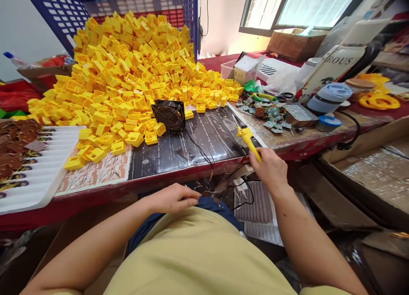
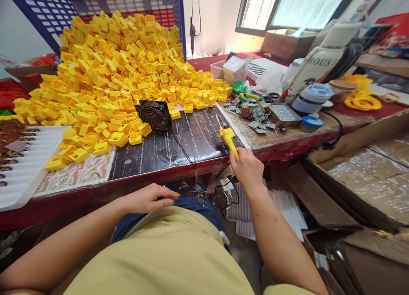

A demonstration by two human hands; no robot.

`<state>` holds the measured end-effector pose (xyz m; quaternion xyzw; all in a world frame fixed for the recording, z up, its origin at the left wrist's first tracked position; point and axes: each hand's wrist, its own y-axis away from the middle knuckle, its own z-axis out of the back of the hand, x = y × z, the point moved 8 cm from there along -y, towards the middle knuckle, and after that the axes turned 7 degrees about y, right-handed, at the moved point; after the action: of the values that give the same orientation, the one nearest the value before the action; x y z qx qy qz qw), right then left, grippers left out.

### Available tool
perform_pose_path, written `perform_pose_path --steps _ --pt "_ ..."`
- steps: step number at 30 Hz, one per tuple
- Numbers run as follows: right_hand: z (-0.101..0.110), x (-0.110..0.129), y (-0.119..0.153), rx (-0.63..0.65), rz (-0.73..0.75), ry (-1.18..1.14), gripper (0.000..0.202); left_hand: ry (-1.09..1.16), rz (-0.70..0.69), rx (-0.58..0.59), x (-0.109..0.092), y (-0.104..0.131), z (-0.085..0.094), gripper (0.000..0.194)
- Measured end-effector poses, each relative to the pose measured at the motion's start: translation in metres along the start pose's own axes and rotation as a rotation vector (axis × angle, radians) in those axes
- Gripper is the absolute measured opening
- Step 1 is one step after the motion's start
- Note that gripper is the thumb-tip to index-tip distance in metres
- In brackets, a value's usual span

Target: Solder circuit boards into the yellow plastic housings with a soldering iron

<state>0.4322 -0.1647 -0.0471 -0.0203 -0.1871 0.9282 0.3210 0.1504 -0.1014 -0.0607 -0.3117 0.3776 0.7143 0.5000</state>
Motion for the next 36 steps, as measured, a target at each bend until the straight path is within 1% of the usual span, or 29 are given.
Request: perform_pose_path --steps 1,3,5,6,7,9,10,11,13,16,18,19,20,21,22,24,26,28,30,31,32,33,34,35,36 --pt "0.003 -0.001 0.003 -0.032 -0.001 -0.028 0.029 0.043 0.008 -0.059 -0.003 -0.008 0.004 0.039" --pt "0.013 0.0 0.015 -0.108 0.006 -0.096 0.027 0.213 0.036 -0.248 -0.008 -0.025 0.016 0.038" --pt "0.028 0.009 0.032 -0.191 0.032 -0.177 0.026 0.411 0.032 -0.415 -0.015 -0.044 0.024 0.038" --pt "0.036 0.017 0.042 -0.229 0.056 -0.22 0.027 0.483 0.016 -0.452 -0.021 -0.055 0.024 0.041" --pt "0.043 0.027 0.051 -0.258 0.091 -0.263 0.027 0.549 -0.008 -0.449 -0.029 -0.066 0.02 0.046" --pt "0.056 0.05 0.065 -0.294 0.177 -0.35 0.028 0.708 -0.05 -0.395 -0.047 -0.085 0.009 0.051" --pt "0.061 0.06 0.07 -0.309 0.217 -0.393 0.028 0.825 -0.058 -0.393 -0.054 -0.091 0.006 0.051" --pt "0.066 0.069 0.073 -0.326 0.248 -0.432 0.028 0.951 -0.058 -0.406 -0.059 -0.095 0.003 0.049" --pt "0.076 0.078 0.077 -0.371 0.28 -0.51 0.025 1.149 -0.037 -0.479 -0.063 -0.096 0.004 0.046" --pt "0.089 0.079 0.087 -0.449 0.319 -0.652 0.025 1.205 -0.035 -0.6 -0.065 -0.091 0.018 0.042" --pt "0.092 0.086 0.1 -0.458 0.43 -0.785 0.02 1.168 -0.071 -0.669 -0.066 -0.087 0.033 0.042" --pt "0.091 0.091 0.106 -0.443 0.495 -0.858 0.019 1.139 -0.094 -0.693 -0.068 -0.086 0.041 0.042" --pt "0.087 0.097 0.11 -0.418 0.54 -0.931 0.023 1.107 -0.115 -0.702 -0.07 -0.085 0.046 0.044" --pt "0.08 0.102 0.111 -0.394 0.545 -0.997 0.027 1.076 -0.128 -0.694 -0.071 -0.085 0.05 0.046" --pt "0.072 0.105 0.108 -0.374 0.514 -1.057 0.031 1.047 -0.132 -0.679 -0.073 -0.085 0.052 0.048" --pt "0.055 0.104 0.095 -0.371 0.383 -1.158 0.036 0.986 -0.104 -0.639 -0.074 -0.09 0.05 0.052" --pt "0.042 0.099 0.078 -0.422 0.267 -1.242 0.048 0.918 -0.033 -0.601 -0.072 -0.097 0.042 0.057" --pt "0.035 0.089 0.06 -0.503 0.185 -1.298 0.064 0.83 0.005 -0.523 -0.074 -0.11 0.03 0.06" --pt "0.032 0.076 0.043 -0.575 0.11 -1.308 0.07 0.705 -0.054 -0.419 -0.084 -0.125 0.019 0.061" --pt "0.032 0.068 0.035 -0.602 0.071 -1.299 0.068 0.614 -0.109 -0.358 -0.091 -0.132 0.015 0.061" --pt "0.033 0.059 0.028 -0.625 0.032 -1.284 0.066 0.477 -0.152 -0.312 -0.096 -0.139 0.013 0.061" --pt "0.035 0.048 0.022 -0.65 -0.01 -1.264 0.063 0.31 -0.168 -0.276 -0.099 -0.145 0.014 0.061" --pt "0.037 0.037 0.018 -0.672 -0.051 -1.242 0.061 0.136 -0.155 -0.249 -0.097 -0.151 0.018 0.061" --pt "0.04 0.025 0.016 -0.699 -0.093 -1.217 0.062 -0.025 -0.12 -0.232 -0.093 -0.157 0.026 0.058" --pt "0.043 0.012 0.016 -0.725 -0.136 -1.189 0.065 -0.158 -0.073 -0.232 -0.086 -0.164 0.04 0.053"
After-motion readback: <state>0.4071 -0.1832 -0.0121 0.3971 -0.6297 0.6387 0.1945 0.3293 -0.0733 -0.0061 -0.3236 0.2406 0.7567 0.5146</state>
